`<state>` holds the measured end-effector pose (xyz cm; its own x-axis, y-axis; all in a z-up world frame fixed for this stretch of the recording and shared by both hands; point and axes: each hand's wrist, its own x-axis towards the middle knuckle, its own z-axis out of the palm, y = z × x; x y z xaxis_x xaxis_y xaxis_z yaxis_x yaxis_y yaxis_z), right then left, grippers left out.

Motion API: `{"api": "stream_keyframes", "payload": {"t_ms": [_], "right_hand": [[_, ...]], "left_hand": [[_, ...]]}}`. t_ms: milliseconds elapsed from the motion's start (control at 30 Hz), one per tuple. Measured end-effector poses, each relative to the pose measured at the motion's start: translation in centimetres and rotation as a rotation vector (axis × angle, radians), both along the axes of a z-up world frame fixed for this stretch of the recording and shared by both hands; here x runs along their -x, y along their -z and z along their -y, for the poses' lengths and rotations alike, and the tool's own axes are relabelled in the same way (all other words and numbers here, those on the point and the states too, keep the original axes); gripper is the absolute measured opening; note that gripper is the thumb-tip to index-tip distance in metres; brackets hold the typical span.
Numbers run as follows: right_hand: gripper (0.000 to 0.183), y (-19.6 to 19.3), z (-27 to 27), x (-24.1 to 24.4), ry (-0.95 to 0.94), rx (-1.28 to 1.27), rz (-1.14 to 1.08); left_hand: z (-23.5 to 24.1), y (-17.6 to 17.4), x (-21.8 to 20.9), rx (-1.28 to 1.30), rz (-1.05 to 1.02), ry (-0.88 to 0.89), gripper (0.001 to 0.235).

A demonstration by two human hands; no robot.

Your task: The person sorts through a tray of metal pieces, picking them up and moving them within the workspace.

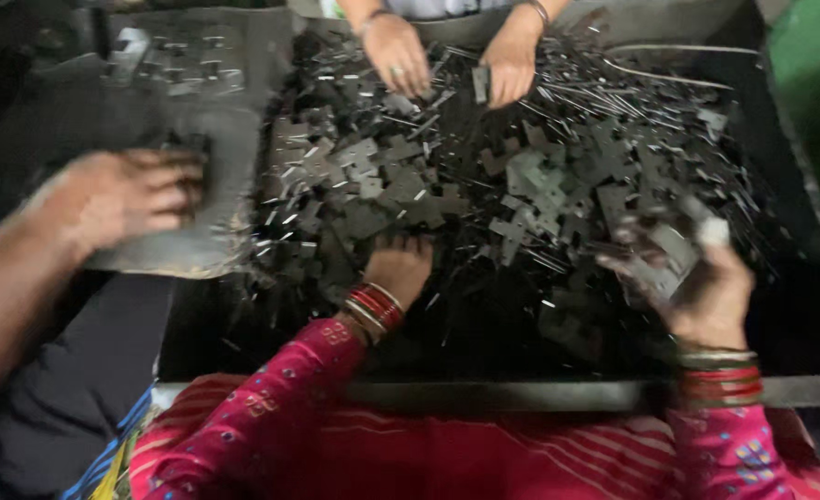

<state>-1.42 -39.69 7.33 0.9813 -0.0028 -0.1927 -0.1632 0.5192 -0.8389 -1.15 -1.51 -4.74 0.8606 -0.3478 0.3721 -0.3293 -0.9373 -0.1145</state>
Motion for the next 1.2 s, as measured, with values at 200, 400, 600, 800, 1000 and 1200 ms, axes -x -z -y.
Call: {"api": "stream_keyframes", "payload": {"t_ms": [200,400,600,800,1000,1200], "right_hand": [[0.032,5.6,-2.8,-0.7,-0.27,1.296,-0.002],[0.031,6.9,-7.6,1.6,-0.696,1.891,0.2],[0.032,6.4,-6.5,1.4,-0.62,1.563,0.375],[0.024,4.6,-2.0,-0.3,-0.315,0.833,0.379],[0.028,3.0,-0.3,-1.3,0.106,0.165,-0.215],[0.039,6.6,-7.9,1.1,-0.252,0.164,-0.459]], "left_hand": [[0.0,-2.8,0.0,0.034,-0.394,0.043,0.028],[-1.0,-3.4,2.2,-0.136,-0.342,0.182,0.031],[-1.8,-4.6,1.2,-0.126,-0.291,0.249,0.035],[-0.8,-8.4,1.4,0.084,-0.309,0.124,0.036],[-0.6,-6.1,-0.5,1.149,-0.919,-0.013,0.044],[4.1,-5.7,3.3,1.315,-0.853,0.18,0.053]]}}
